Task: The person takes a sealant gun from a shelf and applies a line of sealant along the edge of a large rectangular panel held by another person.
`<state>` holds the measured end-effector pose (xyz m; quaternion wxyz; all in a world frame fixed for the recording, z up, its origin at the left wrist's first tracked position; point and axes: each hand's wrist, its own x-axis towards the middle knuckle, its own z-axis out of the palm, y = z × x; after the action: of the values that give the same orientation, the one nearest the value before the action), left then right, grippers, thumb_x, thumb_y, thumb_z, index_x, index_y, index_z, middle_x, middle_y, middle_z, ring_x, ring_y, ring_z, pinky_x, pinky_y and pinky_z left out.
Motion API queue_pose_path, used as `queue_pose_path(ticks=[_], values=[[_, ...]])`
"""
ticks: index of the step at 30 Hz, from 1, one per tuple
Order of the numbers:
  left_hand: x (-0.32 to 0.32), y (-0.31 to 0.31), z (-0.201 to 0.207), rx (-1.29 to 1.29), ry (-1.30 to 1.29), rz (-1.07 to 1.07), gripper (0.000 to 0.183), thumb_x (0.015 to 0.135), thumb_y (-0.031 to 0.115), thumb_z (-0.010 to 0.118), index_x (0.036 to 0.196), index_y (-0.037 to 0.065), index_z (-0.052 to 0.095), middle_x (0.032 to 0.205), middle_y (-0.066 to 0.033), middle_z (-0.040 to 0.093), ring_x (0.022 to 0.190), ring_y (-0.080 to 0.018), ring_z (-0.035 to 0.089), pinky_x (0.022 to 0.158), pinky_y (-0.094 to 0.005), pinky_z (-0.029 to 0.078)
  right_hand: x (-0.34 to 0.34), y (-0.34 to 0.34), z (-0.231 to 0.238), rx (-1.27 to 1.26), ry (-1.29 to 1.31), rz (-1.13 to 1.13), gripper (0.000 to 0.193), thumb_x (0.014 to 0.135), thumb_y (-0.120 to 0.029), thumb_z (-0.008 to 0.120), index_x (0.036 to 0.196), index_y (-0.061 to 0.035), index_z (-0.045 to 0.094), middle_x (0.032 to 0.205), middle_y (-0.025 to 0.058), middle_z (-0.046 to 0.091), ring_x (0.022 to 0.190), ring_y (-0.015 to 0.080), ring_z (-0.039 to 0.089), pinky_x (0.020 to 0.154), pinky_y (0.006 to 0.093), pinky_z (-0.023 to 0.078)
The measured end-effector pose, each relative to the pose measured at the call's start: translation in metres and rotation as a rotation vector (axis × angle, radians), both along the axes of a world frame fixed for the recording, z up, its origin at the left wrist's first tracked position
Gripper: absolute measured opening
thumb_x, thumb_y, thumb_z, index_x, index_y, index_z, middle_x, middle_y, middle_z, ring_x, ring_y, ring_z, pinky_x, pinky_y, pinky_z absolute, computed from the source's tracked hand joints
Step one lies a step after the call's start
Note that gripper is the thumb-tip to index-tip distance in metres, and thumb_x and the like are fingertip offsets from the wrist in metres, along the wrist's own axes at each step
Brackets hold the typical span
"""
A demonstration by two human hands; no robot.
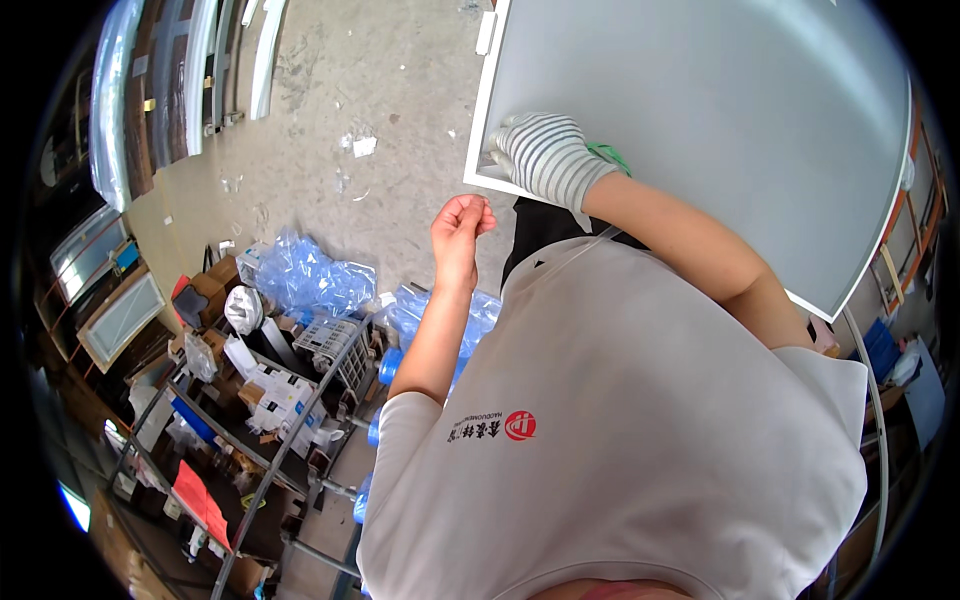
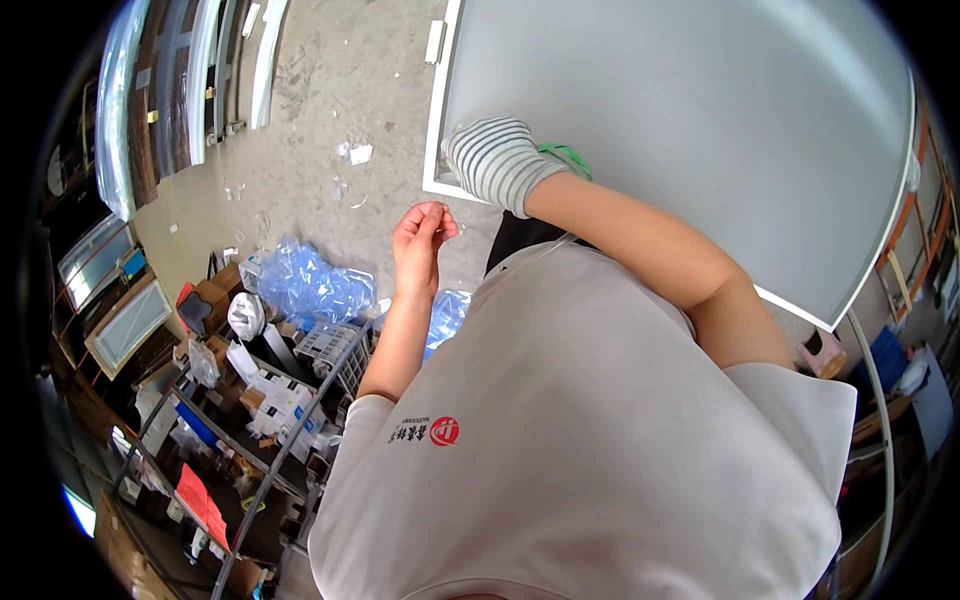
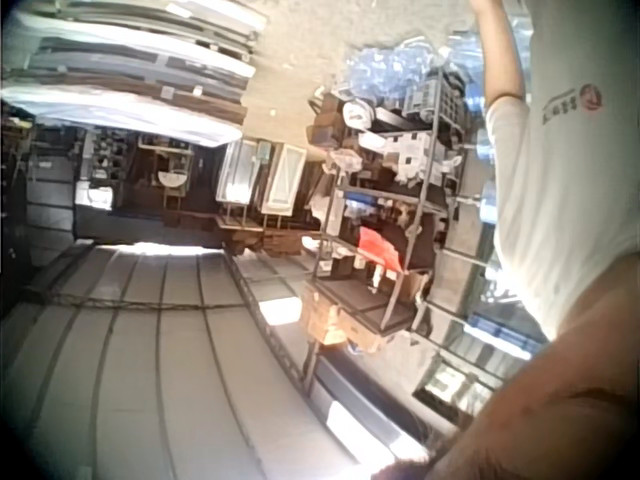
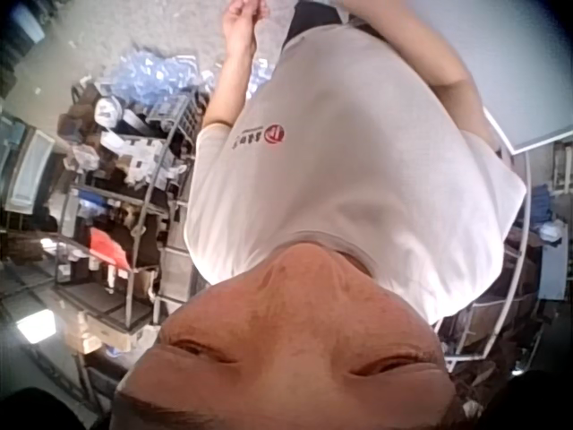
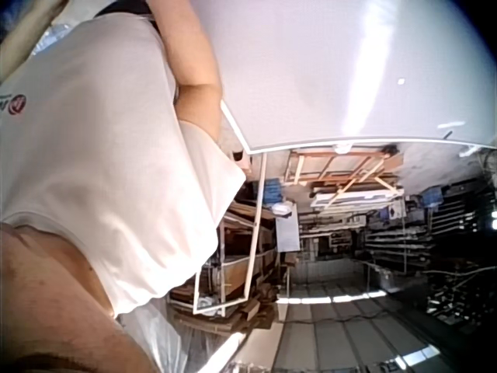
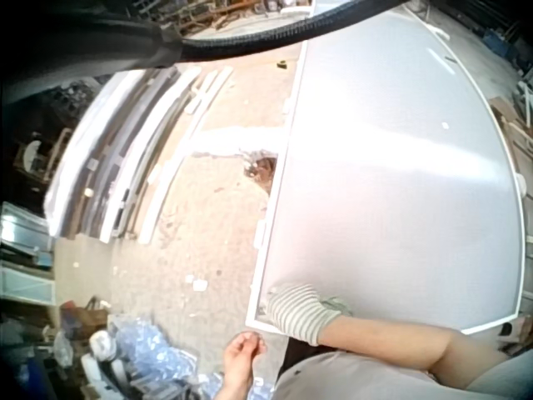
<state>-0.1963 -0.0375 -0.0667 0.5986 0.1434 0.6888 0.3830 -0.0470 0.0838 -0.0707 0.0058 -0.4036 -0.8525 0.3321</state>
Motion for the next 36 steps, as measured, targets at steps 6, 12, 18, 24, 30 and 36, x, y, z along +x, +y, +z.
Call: queue_pose_path(ticks=[6, 12, 18, 24, 30, 36], values=[[0.006, -0.001, -0.005, -0.024, -0.012, -0.007, 0.013, 0.09, 0.014, 0.054, 0.089, 0.003, 0.06, 0.076, -0.0022, 0.06, 0.066, -0.0101, 0.056, 0.065, -0.0238, 0.047, 0.001, -0.006, 0.002, -0.077, -0.038, 0.033, 0.02, 0.082, -0.024, 0.054, 0.09, -0.0088, 0.064, 0.08, 0.009, 0.06, 0.076, 0.0279, 0.06, 0.065, 0.0406, 0.049], [0.011, 0.005, -0.005, -0.016, -0.028, -0.026, 0.012, 0.089, 0.014, 0.055, 0.088, 0.003, 0.06, 0.075, -0.0019, 0.059, 0.066, -0.0098, 0.056, 0.064, -0.0235, 0.047, 0.017, 0.003, 0.01, -0.063, 0.153, -0.001, 0.022, 0.084, -0.027, 0.052, 0.097, -0.0144, 0.065, 0.084, 0.0069, 0.061, 0.079, 0.026, 0.059, 0.071, 0.0388, 0.049], [0.004, 0.009, -0.003, 0.01, -0.006, -0.01, 0.01, 0.088, 0.013, 0.056, 0.087, 0.004, 0.06, 0.075, -0.0018, 0.059, 0.066, -0.0095, 0.056, 0.064, -0.0231, 0.047, 0.014, -0.003, -0.001, 0.157, 0.073, 0.172, 0.02, 0.083, -0.017, 0.05, 0.094, -0.0115, 0.065, 0.09, 0.0063, 0.062, 0.084, 0.0234, 0.062, 0.068, 0.0378, 0.052], [0.002, 0.003, -0.003, 0.006, -0.019, 0.025, 0.013, 0.089, 0.017, 0.057, 0.087, 0.005, 0.06, 0.075, -0.0017, 0.06, 0.065, -0.0095, 0.056, 0.064, -0.0232, 0.047, 0.028, 0.005, 0.0, 0.171, 0.082, 0.357, 0.023, 0.081, -0.018, 0.05, 0.099, -0.0158, 0.064, 0.092, 0.0028, 0.06, 0.089, 0.0213, 0.06, 0.074, 0.0349, 0.05], [0.008, 0.009, -0.002, 0.037, -0.039, 0.061, 0.018, 0.09, 0.022, 0.057, 0.086, 0.005, 0.06, 0.074, -0.0013, 0.059, 0.065, -0.0091, 0.055, 0.063, -0.023, 0.046, 0.022, 0.001, -0.017, 0.252, 0.249, 0.221, 0.024, 0.079, -0.018, 0.05, 0.098, -0.0174, 0.065, 0.094, 0.0013, 0.062, 0.09, 0.0196, 0.059, 0.078, 0.0345, 0.047], [0.006, 0.012, -0.008, 0.042, -0.005, 0.017, 0.018, 0.091, 0.02, 0.056, 0.08, 0.005, 0.058, 0.071, -0.0011, 0.058, 0.063, -0.0088, 0.054, 0.062, -0.0228, 0.046, 0.018, 0.018, -0.019, 0.28, 0.302, 0.284, 0.024, 0.08, -0.017, 0.049, 0.097, -0.0194, 0.066, 0.095, 0.0005, 0.063, 0.091, 0.0205, 0.058, 0.081, 0.0343, 0.045]])
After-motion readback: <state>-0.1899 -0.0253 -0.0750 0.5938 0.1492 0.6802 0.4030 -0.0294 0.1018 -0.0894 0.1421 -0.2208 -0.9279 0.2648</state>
